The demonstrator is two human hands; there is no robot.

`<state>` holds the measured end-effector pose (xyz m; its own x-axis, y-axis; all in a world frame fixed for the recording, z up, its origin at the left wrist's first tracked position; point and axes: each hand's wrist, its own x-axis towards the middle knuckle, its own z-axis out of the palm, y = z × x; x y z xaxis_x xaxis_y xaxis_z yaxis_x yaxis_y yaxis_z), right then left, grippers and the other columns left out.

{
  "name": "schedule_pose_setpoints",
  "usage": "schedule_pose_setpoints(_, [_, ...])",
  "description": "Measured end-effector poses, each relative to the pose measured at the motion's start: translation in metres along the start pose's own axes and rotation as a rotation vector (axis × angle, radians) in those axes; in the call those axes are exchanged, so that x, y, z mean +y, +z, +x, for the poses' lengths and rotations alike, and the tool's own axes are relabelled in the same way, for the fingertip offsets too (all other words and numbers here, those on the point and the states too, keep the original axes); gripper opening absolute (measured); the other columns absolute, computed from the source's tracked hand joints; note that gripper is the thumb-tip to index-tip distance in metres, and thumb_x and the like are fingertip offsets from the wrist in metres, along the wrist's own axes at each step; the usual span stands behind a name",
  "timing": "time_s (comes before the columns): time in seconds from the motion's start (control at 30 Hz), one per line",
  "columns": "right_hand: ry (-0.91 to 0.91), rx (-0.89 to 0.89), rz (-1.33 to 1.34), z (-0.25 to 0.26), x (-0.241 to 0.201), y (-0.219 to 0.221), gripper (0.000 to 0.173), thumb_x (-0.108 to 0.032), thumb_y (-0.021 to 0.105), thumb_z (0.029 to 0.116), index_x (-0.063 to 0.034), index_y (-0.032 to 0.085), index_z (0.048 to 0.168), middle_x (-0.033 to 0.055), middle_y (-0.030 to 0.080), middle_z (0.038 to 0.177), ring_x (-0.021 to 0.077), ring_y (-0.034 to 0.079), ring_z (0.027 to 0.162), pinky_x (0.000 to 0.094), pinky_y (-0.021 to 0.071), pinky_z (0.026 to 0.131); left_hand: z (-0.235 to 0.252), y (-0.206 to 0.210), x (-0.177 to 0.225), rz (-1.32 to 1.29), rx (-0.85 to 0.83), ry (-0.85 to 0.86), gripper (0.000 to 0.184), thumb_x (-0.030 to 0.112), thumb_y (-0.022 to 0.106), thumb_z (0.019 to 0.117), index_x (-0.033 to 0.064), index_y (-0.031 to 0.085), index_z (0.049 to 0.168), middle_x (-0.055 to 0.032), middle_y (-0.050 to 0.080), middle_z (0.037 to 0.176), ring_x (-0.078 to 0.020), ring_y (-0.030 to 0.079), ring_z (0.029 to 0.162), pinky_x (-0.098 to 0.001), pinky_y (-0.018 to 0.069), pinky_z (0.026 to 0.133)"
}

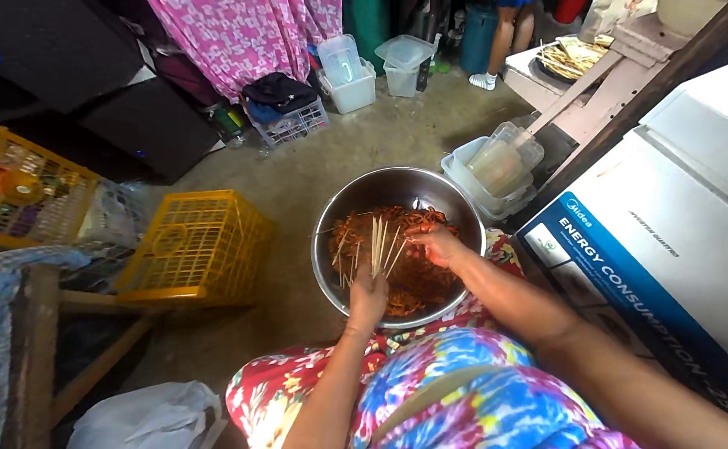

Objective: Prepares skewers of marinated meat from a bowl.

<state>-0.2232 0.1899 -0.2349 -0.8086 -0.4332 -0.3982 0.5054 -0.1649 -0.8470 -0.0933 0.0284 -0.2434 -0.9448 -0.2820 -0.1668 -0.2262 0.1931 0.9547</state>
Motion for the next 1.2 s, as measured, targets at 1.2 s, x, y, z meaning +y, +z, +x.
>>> schedule_pose_setpoints(1.2, [-0.306,0.165,-0.46,-0.005,0.012,0.018,0.02,-0.01,0.059,0.1019,0.0045,0.07,0.111,0.0132,0.072,0.106,0.0138,0.068,0.1,0.0323,0.0547,0.094,0.0,0.005,0.006,0.216,0.057,0.0,0.023,0.008,0.052,0.1038,-0.0036,0.055,0.123,-0.01,0.06,0.075,-0.0199,0.062,0.061,-0.0394,0.057,0.064])
